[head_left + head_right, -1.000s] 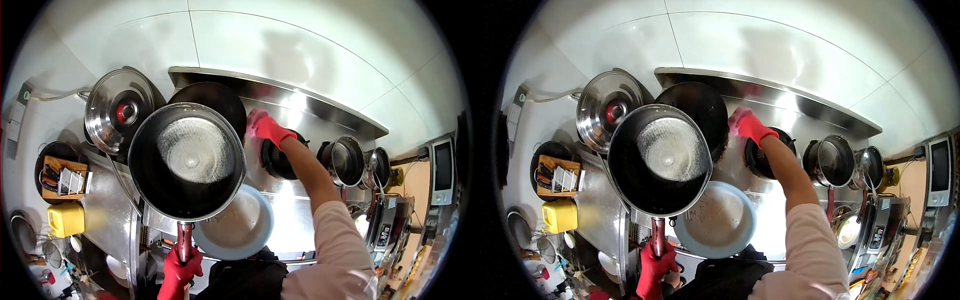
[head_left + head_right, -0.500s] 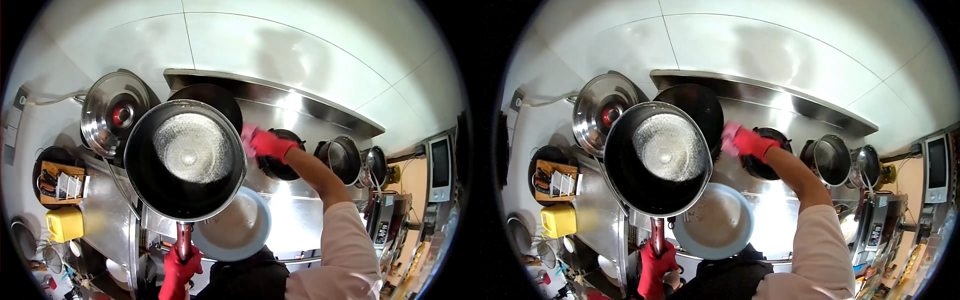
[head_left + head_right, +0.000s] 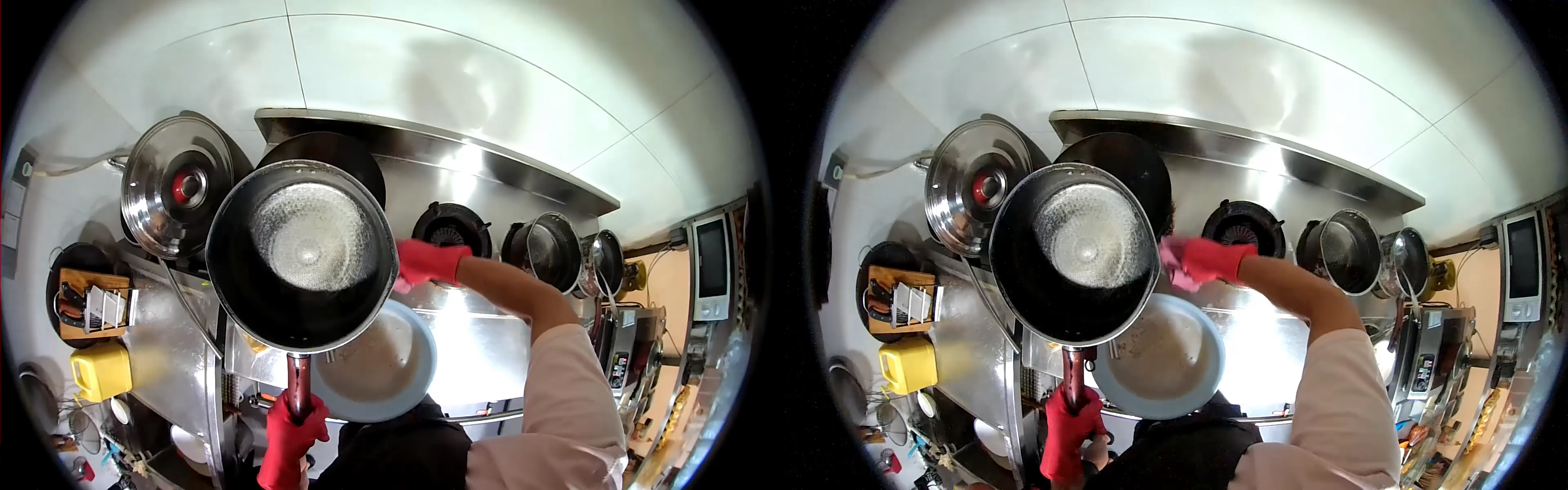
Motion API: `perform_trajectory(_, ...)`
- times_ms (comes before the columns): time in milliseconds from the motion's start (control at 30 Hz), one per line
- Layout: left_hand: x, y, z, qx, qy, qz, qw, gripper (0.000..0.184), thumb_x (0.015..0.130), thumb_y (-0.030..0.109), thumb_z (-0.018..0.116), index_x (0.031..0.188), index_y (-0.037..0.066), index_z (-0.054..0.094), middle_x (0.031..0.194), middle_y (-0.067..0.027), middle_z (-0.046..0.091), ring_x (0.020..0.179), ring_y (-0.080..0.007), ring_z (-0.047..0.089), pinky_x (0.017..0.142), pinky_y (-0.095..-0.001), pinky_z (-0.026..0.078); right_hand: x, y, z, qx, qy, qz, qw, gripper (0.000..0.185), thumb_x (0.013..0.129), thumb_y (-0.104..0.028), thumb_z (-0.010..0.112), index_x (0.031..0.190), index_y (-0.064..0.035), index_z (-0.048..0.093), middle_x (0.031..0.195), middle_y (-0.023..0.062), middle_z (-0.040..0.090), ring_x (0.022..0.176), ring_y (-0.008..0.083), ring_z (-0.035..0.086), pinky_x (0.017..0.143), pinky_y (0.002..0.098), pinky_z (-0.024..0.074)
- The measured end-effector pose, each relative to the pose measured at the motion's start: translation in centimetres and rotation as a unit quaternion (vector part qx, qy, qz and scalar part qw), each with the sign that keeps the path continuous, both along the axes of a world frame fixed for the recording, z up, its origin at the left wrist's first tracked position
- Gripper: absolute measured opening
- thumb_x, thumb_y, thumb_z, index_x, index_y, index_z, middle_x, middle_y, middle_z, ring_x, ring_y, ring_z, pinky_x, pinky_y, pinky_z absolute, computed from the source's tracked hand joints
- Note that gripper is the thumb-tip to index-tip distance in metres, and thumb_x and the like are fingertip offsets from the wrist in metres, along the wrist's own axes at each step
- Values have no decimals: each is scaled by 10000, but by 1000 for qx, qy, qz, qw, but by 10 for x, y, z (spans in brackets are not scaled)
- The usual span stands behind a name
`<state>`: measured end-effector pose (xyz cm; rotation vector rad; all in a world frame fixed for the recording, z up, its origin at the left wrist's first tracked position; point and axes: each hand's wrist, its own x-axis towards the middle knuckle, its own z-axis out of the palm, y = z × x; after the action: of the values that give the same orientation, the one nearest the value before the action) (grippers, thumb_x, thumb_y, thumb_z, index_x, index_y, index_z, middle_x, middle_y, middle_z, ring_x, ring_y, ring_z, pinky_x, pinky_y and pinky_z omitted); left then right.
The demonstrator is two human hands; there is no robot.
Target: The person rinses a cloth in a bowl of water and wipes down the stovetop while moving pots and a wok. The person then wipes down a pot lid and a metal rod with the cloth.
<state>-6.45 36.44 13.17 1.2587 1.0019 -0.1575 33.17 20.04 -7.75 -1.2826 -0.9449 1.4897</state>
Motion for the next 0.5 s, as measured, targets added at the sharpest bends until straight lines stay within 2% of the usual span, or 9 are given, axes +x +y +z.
perform_trajectory(67,1,0,0,-8,-9,6,1000,166,792,-33,697,914,7,591,662,-47,601,485,-140,598,442,-263,453,-29,-16,17,24,-341,22,939,215,701,-117,703,916,-103,707,905,108,694,822,326,661,717,409,538)
perform_trajectory(133,8,0,4,-6,-4,10,1000,172,794,-26,702,919,7,589,662,-43,600,486,-141,601,442,-262,454,-10,-25,-43,148,-580,107,794,183,623,-106,734,805,-129,741,870,98,711,814,320,682,700,406,548)
perform_trajectory(167,8,-1,3,-3,-7,8,1000,177,793,-23,704,924,6,589,660,-43,599,485,-141,602,442,-263,453,6,-20,-43,131,-619,102,767,164,639,-131,737,804,-125,742,897,96,708,889,306,683,726,419,552)
perform_trajectory(200,6,-1,1,0,-10,6,1000,182,793,-21,707,929,5,589,658,-42,598,485,-142,602,441,-263,452,25,-13,-49,-81,-621,137,767,167,651,-156,740,815,-123,743,922,110,705,970,306,664,744,439,550)
perform_trajectory(233,6,-1,0,4,-12,4,1000,188,792,-18,710,935,3,589,656,-41,597,484,-143,602,441,-263,452,43,-10,-43,-9,-621,10,783,180,653,-208,764,816,-133,749,896,111,707,955,316,659,759,446,546)
perform_trajectory(333,4,-3,0,42,-13,-13,999,127,785,-22,694,858,-16,591,645,-58,604,481,-159,611,447,-276,470,111,-18,-52,-91,-674,-105,726,218,651,-324,807,765,-144,760,890,100,710,928,339,655,801,439,546)
perform_trajectory(400,2,-4,0,48,-12,-13,999,95,776,-30,679,818,-25,594,636,-56,598,477,-166,612,444,-275,470,142,-8,-55,-263,-590,-268,715,259,785,-276,716,1019,-167,740,1024,96,724,1007,317,682,829,438,551)
perform_trajectory(467,3,-5,0,74,-2,-21,997,91,775,-34,674,823,-25,597,634,-53,598,477,-166,615,443,-272,468,161,-2,-96,-142,-724,-353,576,306,896,-235,610,1177,-116,644,1114,140,702,994,329,687,796,429,549)
perform_trajectory(500,3,-5,0,84,5,-26,996,90,775,-36,672,826,-25,598,633,-51,598,476,-166,616,442,-271,466,153,1,-110,-45,-614,-424,664,339,907,-303,607,1171,-94,641,1077,129,707,969,315,684,768,422,544)
